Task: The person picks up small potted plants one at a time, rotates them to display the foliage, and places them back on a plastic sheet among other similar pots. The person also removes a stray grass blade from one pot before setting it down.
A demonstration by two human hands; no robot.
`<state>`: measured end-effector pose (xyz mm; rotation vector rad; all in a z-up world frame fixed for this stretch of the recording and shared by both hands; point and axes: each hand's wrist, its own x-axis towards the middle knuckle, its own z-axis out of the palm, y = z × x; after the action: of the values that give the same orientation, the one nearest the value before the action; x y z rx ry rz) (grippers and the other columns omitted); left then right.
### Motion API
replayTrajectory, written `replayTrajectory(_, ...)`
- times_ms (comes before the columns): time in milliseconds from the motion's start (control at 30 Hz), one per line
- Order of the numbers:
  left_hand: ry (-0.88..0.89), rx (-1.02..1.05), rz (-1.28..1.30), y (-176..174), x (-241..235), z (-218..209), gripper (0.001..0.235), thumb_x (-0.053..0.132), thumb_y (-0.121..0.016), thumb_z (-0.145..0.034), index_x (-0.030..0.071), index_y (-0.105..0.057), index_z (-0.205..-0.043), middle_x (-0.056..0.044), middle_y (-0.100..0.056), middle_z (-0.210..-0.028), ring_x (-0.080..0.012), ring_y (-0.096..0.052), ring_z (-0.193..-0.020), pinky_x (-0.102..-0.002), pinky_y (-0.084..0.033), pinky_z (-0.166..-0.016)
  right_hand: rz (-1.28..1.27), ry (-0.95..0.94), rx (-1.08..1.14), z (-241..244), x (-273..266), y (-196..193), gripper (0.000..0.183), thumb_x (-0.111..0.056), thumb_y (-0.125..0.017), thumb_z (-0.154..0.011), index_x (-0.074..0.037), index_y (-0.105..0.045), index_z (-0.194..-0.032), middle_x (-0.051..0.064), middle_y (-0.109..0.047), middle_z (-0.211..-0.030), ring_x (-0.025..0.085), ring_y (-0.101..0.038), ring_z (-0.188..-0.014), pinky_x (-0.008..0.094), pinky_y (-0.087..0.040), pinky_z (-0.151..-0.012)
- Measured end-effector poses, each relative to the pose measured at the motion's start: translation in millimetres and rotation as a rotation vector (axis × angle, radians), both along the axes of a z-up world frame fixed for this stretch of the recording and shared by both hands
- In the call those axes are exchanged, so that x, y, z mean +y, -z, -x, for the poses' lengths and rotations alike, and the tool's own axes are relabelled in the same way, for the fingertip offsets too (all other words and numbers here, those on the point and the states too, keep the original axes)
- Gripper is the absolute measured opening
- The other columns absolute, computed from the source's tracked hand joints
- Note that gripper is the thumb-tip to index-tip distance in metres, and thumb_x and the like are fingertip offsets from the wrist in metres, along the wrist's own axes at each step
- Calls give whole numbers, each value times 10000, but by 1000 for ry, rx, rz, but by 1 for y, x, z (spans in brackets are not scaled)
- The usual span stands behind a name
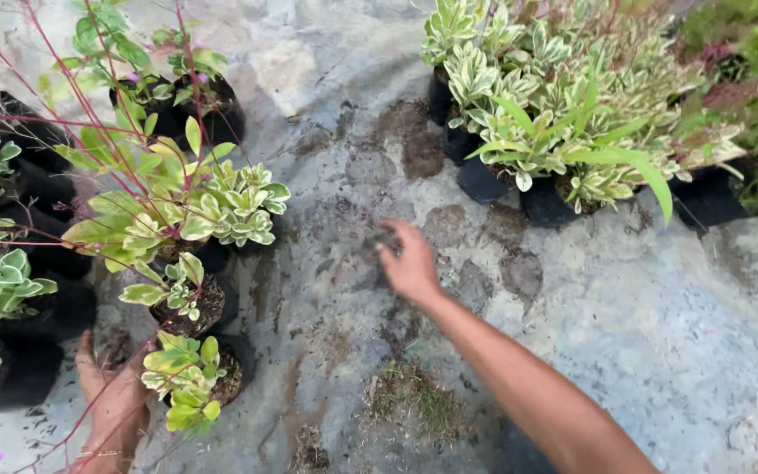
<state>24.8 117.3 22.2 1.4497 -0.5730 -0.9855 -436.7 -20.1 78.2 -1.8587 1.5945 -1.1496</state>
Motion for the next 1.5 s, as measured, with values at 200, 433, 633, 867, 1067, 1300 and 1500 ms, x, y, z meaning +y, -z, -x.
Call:
replayTrajectory(200,45,214,-188,-24,15,29,405,180,-598,-1060,12,-584,-1429,-136,-662,-1302,-203,-651,-1098,-333,-557,-885,-97,428,39,106,-9,-28,587,-119,-672,-898,-102,-531,-1468,148,-724,-1031,286,-729,-904,418,-557,-827)
replayTrajectory(433,-11,311,-175,-14,51,34,351,177,-558,-1065,-11,-581,-1360,-120,-678,-1261,-221,-672,-1076,-355,-546,-867,-121,526,258,135,-43,-53,510,-181,-726,-928,-99,-575,-1409,170,-744,-937,384,-695,-879,491,-528,-809)
replayTrajectory(633,-112,281,-263,-18,82,32,331,227,-535,-1049,60,-602,-1327,-80,-694,-1263,-201,-672,-1035,-356,-538,-772,-120,550,127,144,-64,-30,365,-252,-769,-917,-93,-675,-1232,153,-757,-905,352,-737,-863,468,-547,-809)
replayTrajectory(867,0,425,-430,-16,107,99,369,281,-539,-1007,123,-526,-1341,-121,-703,-1191,-267,-711,-1000,-438,-588,-788,160,341,285,167,-81,-15,166,-76,-770,-987,43,-657,-1004,189,-690,-932,349,-658,-804,455,-535,-784)
replayTrajectory(1067,-45,628,-424,-29,102,121,411,245,-568,-991,120,-504,-1377,-113,-655,-1324,-250,-682,-1112,-438,-582,-854,90,320,224,157,-36,-9,184,-68,-761,-1019,63,-632,-1015,177,-694,-915,295,-666,-810,422,-517,-791)
replayTrajectory(1300,615,526,-782,-69,96,177,514,324,-586,-954,163,-516,-1437,-62,-654,-1370,-213,-648,-1182,-423,-567,-905,-395,37,49,116,7,-57,207,-136,-720,-959,26,-658,-1073,123,-741,-898,178,-688,-816,348,-532,-756)
replayTrajectory(1500,775,105,-166,-124,34,237,945,365,-820,-793,85,-330,-1551,-106,-523,-1482,-209,-560,-1326,-394,-506,-1073,-680,-313,-94,67,43,-111,288,-135,-729,-893,-19,-676,-1151,74,-754,-999,145,-687,-876,342,-585,-818)
